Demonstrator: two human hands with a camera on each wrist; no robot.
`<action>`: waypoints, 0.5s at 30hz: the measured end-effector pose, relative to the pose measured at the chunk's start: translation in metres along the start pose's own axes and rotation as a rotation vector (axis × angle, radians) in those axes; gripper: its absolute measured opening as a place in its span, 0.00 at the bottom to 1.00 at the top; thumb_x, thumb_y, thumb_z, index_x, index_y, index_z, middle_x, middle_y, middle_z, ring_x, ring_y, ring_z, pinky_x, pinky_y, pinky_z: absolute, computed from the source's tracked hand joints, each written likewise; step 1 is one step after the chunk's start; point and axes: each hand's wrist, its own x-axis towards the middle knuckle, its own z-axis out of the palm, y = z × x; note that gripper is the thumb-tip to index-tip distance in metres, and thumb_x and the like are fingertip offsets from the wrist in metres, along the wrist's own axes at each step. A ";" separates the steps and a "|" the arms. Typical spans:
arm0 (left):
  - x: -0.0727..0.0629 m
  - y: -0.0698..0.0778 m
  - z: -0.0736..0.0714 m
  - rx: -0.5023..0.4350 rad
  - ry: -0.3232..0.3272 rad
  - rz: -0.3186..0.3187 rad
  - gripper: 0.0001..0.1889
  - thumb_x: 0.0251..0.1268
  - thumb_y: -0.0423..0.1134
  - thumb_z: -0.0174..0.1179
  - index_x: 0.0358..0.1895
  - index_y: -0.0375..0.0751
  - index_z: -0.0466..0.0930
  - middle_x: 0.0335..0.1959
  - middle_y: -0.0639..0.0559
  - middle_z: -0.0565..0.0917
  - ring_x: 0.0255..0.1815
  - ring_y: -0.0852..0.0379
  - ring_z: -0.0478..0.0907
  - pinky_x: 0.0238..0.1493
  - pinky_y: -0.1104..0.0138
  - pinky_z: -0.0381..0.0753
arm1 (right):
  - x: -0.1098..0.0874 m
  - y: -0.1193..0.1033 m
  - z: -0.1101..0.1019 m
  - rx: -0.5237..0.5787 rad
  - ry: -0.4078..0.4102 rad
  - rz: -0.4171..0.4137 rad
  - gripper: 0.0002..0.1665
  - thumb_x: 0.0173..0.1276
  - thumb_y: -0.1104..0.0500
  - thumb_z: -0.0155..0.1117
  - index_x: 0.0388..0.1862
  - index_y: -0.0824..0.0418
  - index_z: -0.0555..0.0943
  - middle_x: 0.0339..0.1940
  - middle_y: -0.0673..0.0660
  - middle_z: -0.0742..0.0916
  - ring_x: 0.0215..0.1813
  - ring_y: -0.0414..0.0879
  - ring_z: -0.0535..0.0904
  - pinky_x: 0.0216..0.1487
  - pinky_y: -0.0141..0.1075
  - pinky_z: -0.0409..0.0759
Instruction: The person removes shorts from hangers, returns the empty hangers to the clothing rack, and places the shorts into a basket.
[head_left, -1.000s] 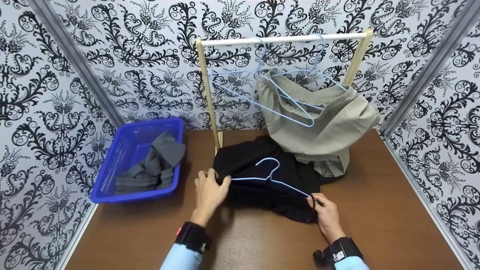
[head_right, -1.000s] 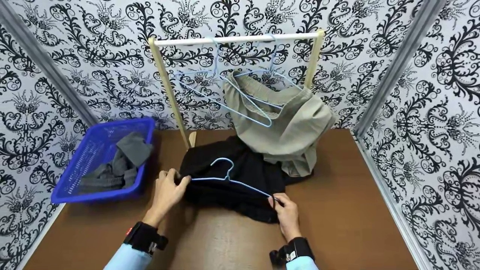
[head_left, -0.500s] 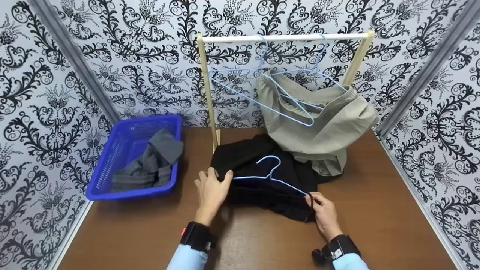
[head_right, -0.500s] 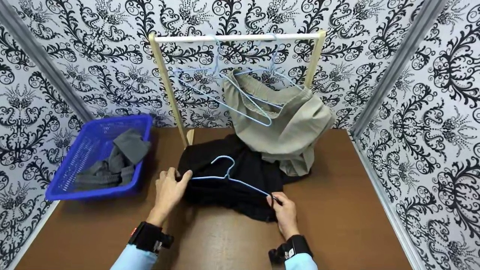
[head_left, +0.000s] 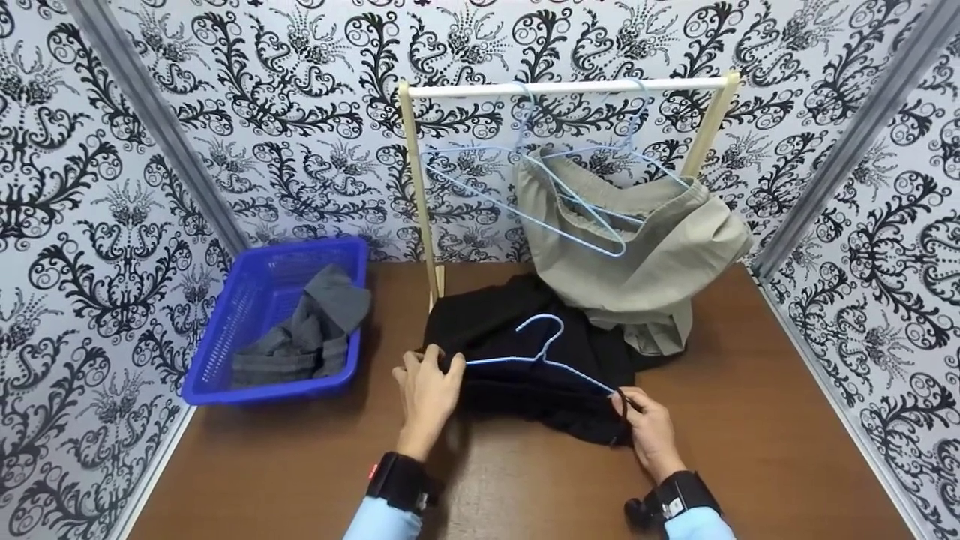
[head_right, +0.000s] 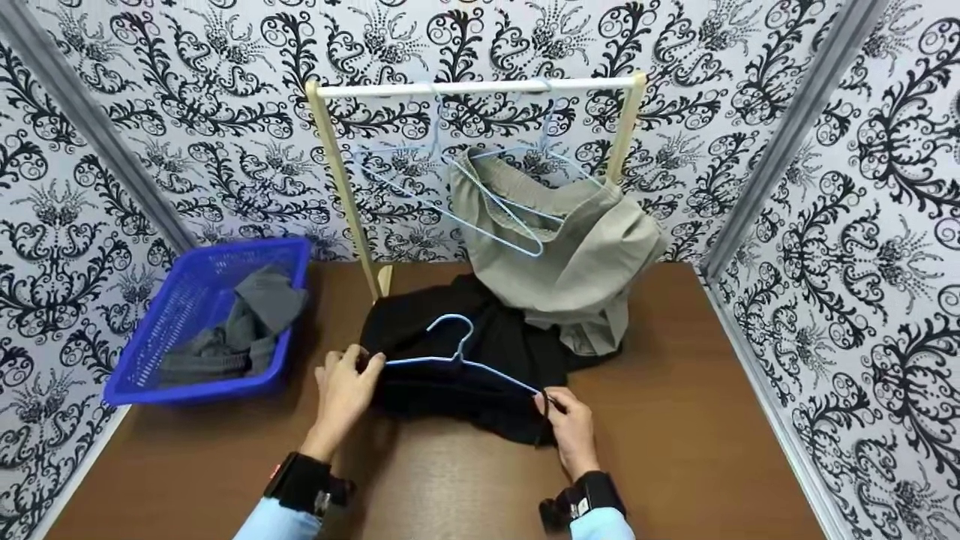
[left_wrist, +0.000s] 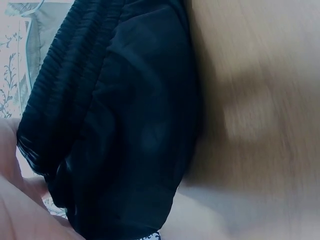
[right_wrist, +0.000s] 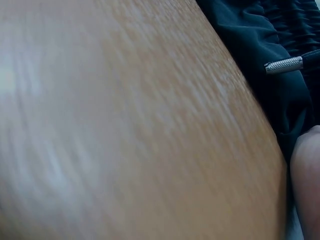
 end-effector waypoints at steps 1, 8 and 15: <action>0.000 0.000 0.000 -0.006 0.005 0.001 0.19 0.67 0.55 0.61 0.44 0.43 0.81 0.51 0.36 0.75 0.51 0.34 0.69 0.48 0.47 0.75 | 0.001 0.001 0.000 0.000 0.001 -0.009 0.06 0.68 0.72 0.68 0.37 0.77 0.86 0.37 0.47 0.87 0.46 0.38 0.81 0.49 0.25 0.79; 0.000 0.000 0.002 -0.078 0.035 0.021 0.14 0.68 0.50 0.62 0.41 0.42 0.82 0.49 0.36 0.75 0.52 0.33 0.69 0.50 0.45 0.74 | 0.002 0.004 -0.003 0.003 -0.004 -0.049 0.06 0.68 0.72 0.68 0.40 0.78 0.87 0.40 0.49 0.88 0.48 0.39 0.82 0.51 0.25 0.80; 0.005 0.001 0.002 -0.108 0.057 0.051 0.10 0.70 0.46 0.62 0.37 0.42 0.81 0.47 0.37 0.76 0.51 0.33 0.70 0.52 0.44 0.73 | 0.000 0.003 -0.002 0.025 0.001 -0.066 0.10 0.67 0.75 0.67 0.46 0.77 0.86 0.42 0.49 0.89 0.48 0.38 0.83 0.50 0.26 0.81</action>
